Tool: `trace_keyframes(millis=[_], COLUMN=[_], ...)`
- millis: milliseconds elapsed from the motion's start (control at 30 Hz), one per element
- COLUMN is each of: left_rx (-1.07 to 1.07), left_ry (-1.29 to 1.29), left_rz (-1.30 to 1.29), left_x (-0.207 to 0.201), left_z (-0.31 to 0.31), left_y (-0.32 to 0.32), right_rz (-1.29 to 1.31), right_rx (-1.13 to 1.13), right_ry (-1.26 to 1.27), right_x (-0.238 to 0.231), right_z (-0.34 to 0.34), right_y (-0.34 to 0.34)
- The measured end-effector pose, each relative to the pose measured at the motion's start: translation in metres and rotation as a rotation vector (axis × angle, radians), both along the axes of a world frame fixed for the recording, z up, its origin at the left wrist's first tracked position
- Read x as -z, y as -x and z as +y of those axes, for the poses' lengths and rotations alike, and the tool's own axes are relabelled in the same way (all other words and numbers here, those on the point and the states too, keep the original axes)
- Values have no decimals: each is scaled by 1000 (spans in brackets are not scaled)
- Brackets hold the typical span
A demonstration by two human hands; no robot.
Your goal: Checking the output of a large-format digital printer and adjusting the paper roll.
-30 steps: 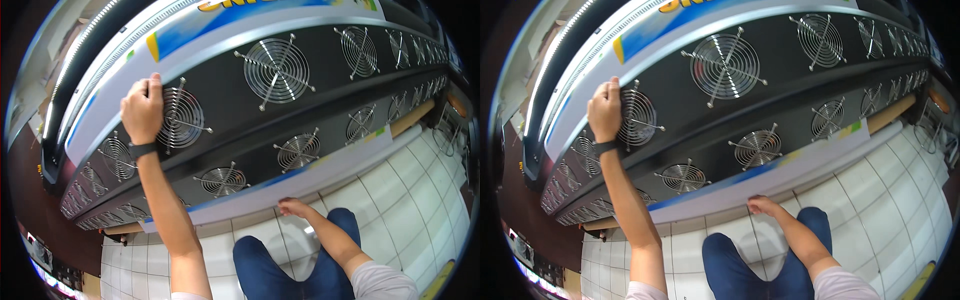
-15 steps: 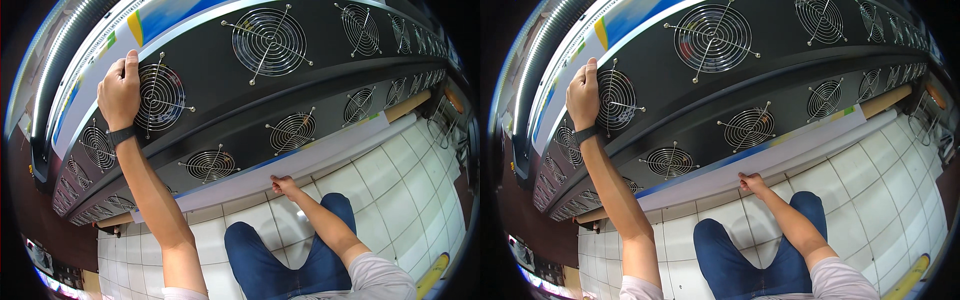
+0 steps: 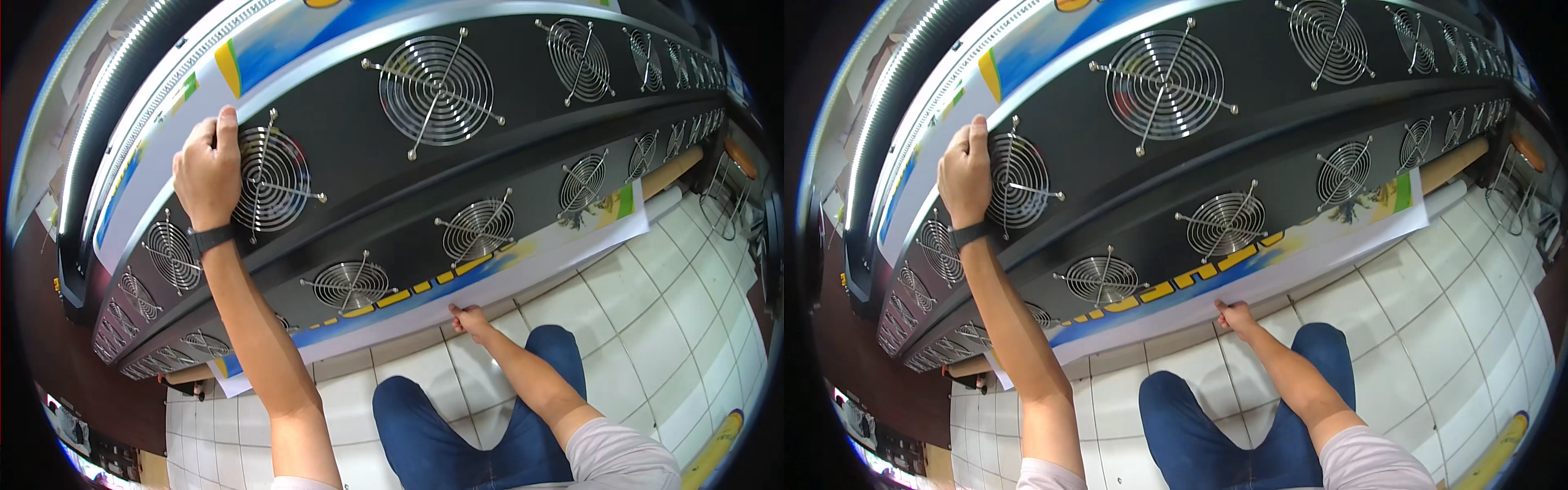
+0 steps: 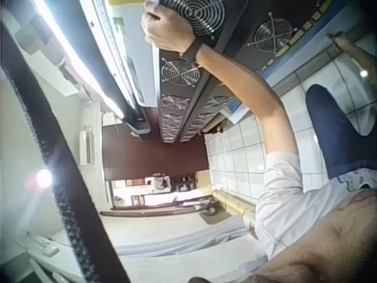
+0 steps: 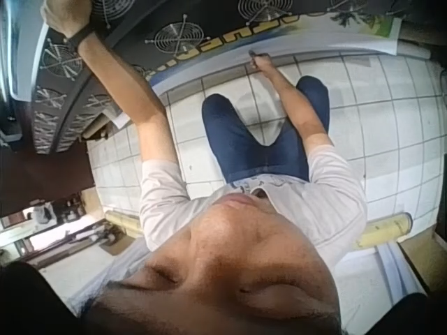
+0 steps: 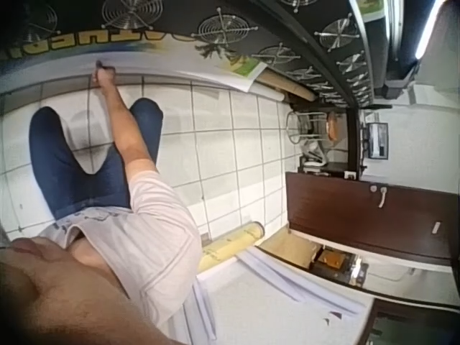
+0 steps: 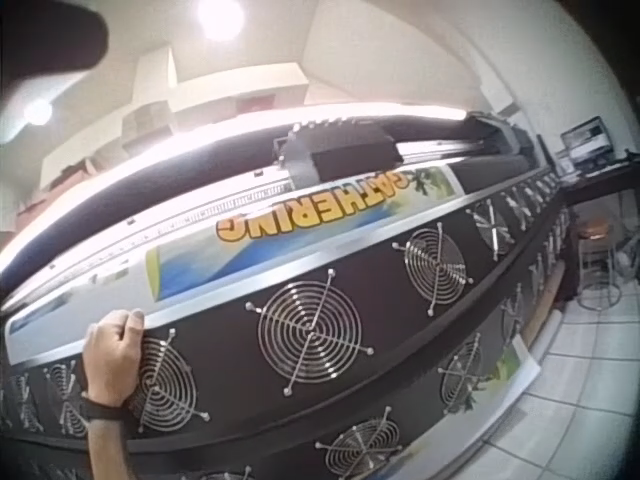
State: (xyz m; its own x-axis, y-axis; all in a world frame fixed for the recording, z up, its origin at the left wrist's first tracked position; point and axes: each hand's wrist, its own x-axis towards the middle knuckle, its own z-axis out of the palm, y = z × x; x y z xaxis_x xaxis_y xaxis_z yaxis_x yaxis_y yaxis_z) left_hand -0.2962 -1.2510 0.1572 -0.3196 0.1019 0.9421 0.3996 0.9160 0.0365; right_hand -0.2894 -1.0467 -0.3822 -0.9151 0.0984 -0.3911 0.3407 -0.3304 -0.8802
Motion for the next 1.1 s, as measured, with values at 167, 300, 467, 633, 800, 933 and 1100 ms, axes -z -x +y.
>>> trace_keyframes(millis=[167,300,467,633,800,933,1100], left_rx=[8,14,0,19,41,44,24], left_ry=[35,63,59,42,31,54,27], left_rz=[-3,24,35,70,92,84,68], left_x=[4,3,2,4,5,2,6], left_z=[-1,2,-2,-1,-2,-5,-7], left_y=[0,-4,-3,0,-2,-2,2], right_rz=[11,20,13,-18,-42,-84,-92], right_rx=[10,45,32,42,32,38,-27], right_ry=[-1,90,150,138,84,63,55], right_x=[9,24,28,28,28,26,25], right_z=[-2,0,7,15,13,12,11], right_y=[-3,-4,-4,-6,-5,-2,-3])
